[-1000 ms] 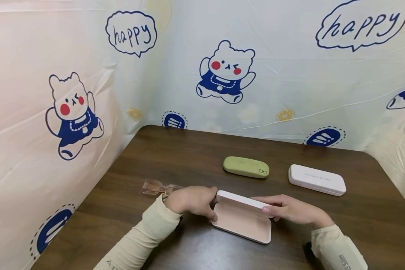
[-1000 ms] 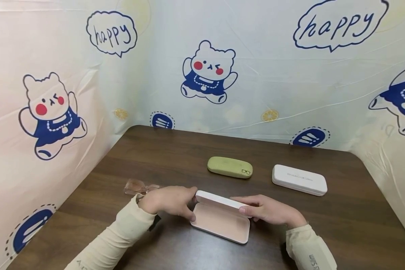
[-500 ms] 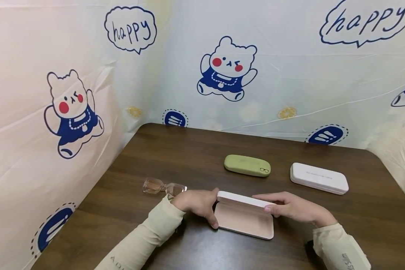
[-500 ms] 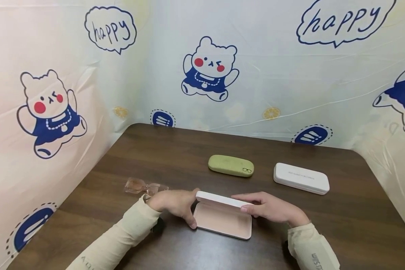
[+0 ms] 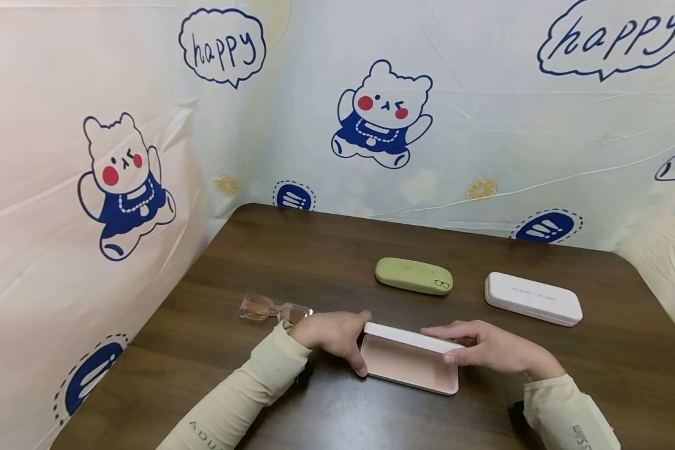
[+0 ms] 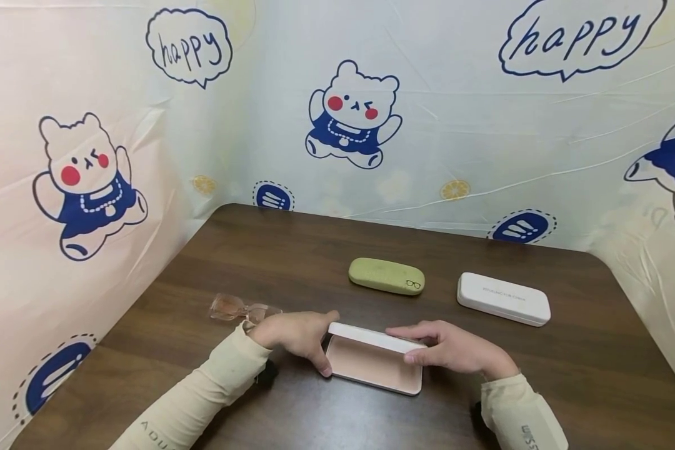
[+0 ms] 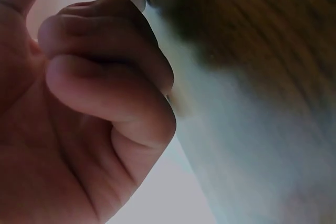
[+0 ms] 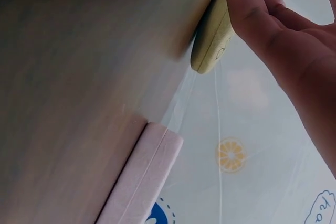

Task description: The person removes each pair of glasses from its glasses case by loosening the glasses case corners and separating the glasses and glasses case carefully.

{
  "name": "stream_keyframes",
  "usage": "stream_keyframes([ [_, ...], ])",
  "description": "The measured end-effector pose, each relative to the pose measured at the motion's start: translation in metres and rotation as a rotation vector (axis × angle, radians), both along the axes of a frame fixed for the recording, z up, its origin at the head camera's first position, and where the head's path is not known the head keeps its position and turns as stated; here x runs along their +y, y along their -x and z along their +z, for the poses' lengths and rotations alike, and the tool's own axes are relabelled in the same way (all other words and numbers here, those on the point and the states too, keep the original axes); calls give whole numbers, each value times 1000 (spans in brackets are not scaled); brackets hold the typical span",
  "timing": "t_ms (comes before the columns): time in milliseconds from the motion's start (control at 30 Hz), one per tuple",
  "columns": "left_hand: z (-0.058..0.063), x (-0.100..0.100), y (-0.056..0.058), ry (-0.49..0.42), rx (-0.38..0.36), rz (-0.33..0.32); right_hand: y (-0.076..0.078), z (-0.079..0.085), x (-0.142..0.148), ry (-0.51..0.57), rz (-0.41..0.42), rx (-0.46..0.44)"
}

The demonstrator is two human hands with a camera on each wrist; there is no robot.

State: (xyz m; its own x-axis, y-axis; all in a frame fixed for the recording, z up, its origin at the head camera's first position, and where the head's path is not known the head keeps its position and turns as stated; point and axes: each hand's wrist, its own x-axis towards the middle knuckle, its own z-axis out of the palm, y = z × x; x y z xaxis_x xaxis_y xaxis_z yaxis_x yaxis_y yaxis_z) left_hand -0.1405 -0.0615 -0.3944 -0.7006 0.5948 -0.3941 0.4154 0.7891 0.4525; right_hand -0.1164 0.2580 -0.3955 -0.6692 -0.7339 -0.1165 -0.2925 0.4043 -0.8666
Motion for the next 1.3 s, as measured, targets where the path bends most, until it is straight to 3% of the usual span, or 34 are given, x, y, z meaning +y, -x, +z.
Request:
stream_keyframes([
  [367, 2, -1, -1, 36, 39, -27, -11, 10, -9, -72, 8, 54],
  [733, 3, 2, -5, 100, 112, -35, -30, 14, -37, -401, -64, 261],
  [1100, 2, 3, -12, 126, 170, -103, -35, 12, -44, -452, -97, 271],
  [1300, 3, 5, -15, 141, 208, -102, -37, 9, -49, -473, -75, 383],
])
